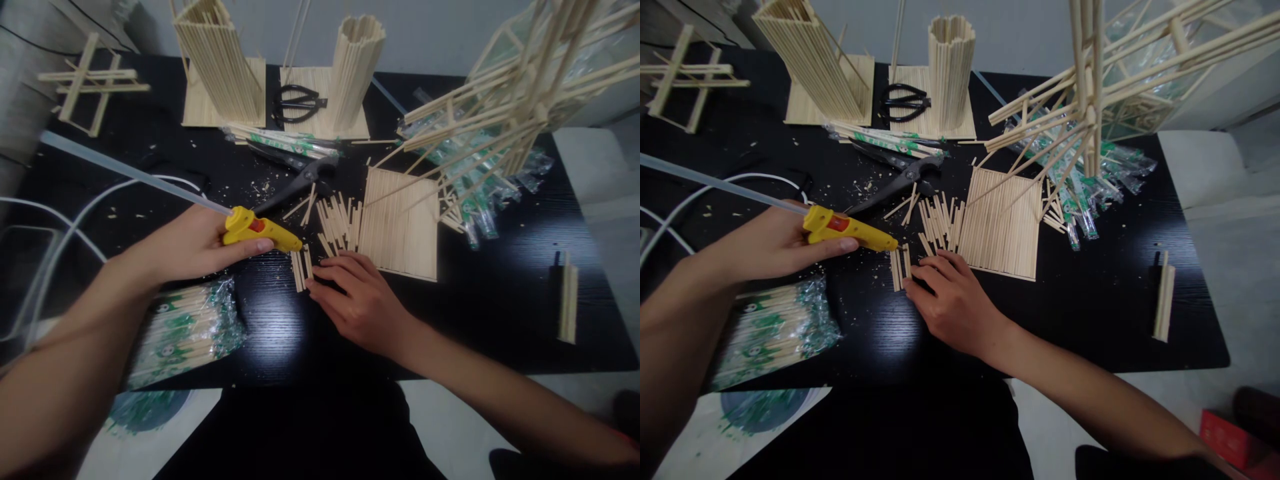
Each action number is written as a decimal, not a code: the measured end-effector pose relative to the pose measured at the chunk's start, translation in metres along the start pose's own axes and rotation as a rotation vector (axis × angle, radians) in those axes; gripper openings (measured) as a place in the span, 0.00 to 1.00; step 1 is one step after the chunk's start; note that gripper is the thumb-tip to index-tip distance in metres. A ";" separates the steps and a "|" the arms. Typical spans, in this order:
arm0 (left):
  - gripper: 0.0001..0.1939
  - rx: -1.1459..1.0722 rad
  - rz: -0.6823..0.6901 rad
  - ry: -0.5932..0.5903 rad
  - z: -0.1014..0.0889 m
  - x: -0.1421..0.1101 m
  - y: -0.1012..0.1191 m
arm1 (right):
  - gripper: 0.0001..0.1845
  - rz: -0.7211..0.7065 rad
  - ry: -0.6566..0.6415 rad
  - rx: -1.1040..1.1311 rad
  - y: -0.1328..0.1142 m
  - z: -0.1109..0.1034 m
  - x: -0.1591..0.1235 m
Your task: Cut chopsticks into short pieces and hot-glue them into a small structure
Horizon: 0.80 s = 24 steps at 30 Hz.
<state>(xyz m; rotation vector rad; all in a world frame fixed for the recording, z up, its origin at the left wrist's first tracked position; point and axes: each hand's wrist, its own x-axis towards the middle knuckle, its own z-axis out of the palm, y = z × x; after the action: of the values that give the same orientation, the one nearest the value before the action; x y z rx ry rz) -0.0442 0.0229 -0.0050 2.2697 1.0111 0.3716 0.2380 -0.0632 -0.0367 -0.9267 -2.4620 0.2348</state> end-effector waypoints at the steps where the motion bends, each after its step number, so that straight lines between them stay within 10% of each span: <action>1: 0.19 -0.012 -0.013 -0.025 0.000 -0.001 0.000 | 0.08 -0.001 0.002 0.001 0.000 0.000 0.000; 24: 0.24 0.065 -0.113 -0.053 -0.002 -0.003 0.000 | 0.09 0.006 -0.011 0.006 0.000 0.001 -0.001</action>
<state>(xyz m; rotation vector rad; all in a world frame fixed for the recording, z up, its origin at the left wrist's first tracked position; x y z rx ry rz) -0.0468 0.0212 -0.0036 2.2553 1.1331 0.2324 0.2381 -0.0644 -0.0380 -0.9321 -2.4672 0.2499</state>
